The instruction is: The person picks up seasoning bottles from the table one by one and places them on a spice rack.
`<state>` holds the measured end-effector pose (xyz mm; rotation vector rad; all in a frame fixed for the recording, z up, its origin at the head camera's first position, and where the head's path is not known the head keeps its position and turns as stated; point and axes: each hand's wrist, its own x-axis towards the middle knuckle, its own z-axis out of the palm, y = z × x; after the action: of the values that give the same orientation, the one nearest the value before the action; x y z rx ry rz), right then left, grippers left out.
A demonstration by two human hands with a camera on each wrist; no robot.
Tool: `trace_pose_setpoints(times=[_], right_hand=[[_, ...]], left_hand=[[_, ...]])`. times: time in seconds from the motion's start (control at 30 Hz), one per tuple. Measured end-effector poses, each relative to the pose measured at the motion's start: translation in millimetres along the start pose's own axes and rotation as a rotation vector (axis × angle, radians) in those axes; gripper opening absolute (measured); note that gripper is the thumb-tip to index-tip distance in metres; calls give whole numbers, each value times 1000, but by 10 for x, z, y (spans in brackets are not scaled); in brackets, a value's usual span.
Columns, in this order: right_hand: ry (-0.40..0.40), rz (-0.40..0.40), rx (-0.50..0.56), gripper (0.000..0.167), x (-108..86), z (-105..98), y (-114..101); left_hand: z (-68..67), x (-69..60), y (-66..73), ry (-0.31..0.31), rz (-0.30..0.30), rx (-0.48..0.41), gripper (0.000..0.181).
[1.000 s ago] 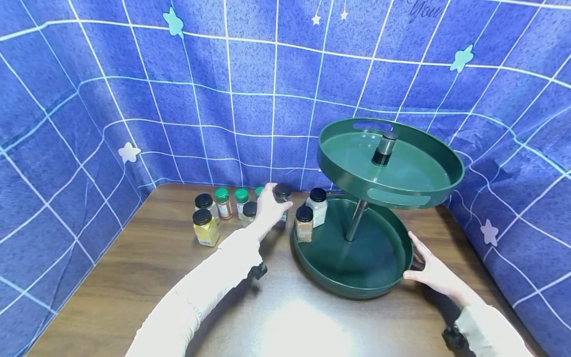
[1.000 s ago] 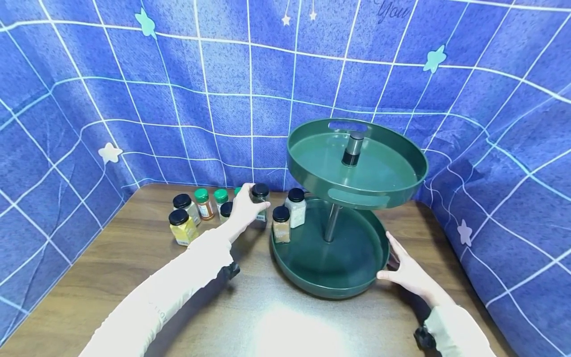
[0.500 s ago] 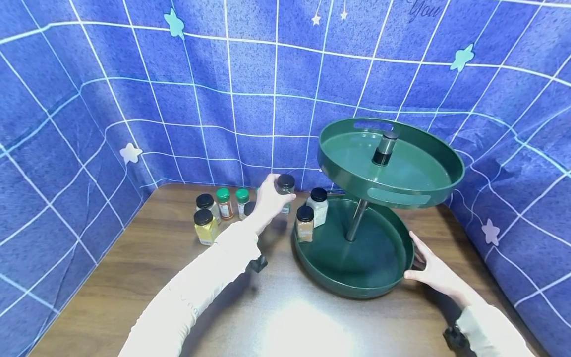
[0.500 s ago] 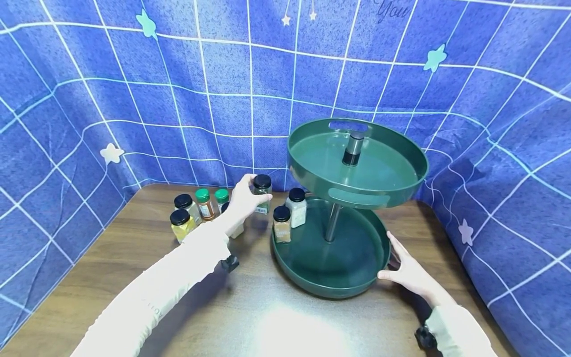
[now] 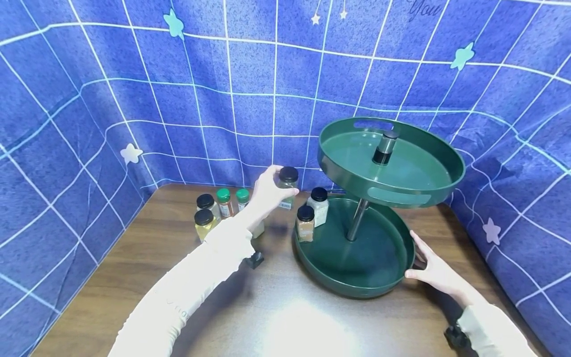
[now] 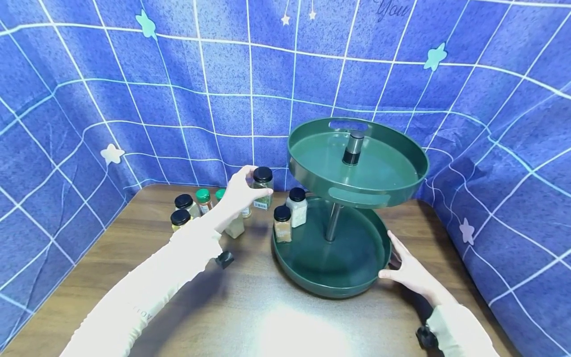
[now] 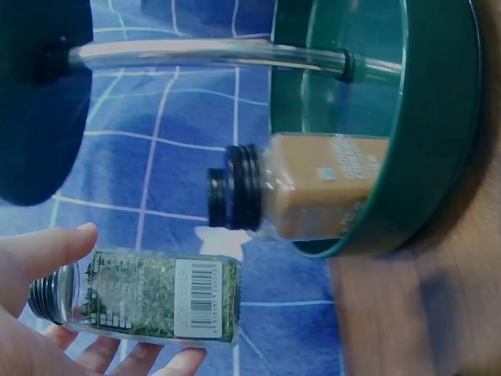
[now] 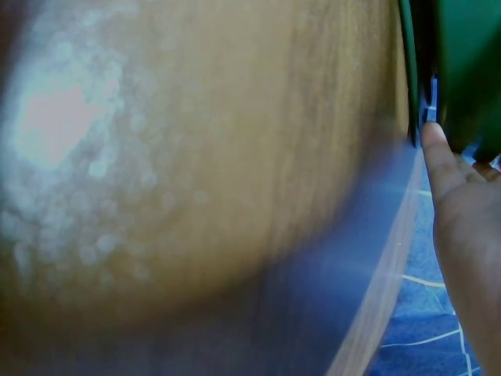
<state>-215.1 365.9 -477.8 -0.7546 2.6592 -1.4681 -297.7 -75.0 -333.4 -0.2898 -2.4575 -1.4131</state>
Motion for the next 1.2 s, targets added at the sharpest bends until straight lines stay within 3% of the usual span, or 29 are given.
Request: trace_pose_setpoints(times=[0.57,0.9,1.2], right_hand=[[-1,-12,-2,100,13,-20,-37],[-8,-5,6,100,12,-3,-36],[-9,-14,52,100,12,-8,-5]], left_hand=[[-29,-213,355,-120,136,-47,55],[129,-319,295,-165,152,-145,53],[250,-417,261,-193,133,-134,55]])
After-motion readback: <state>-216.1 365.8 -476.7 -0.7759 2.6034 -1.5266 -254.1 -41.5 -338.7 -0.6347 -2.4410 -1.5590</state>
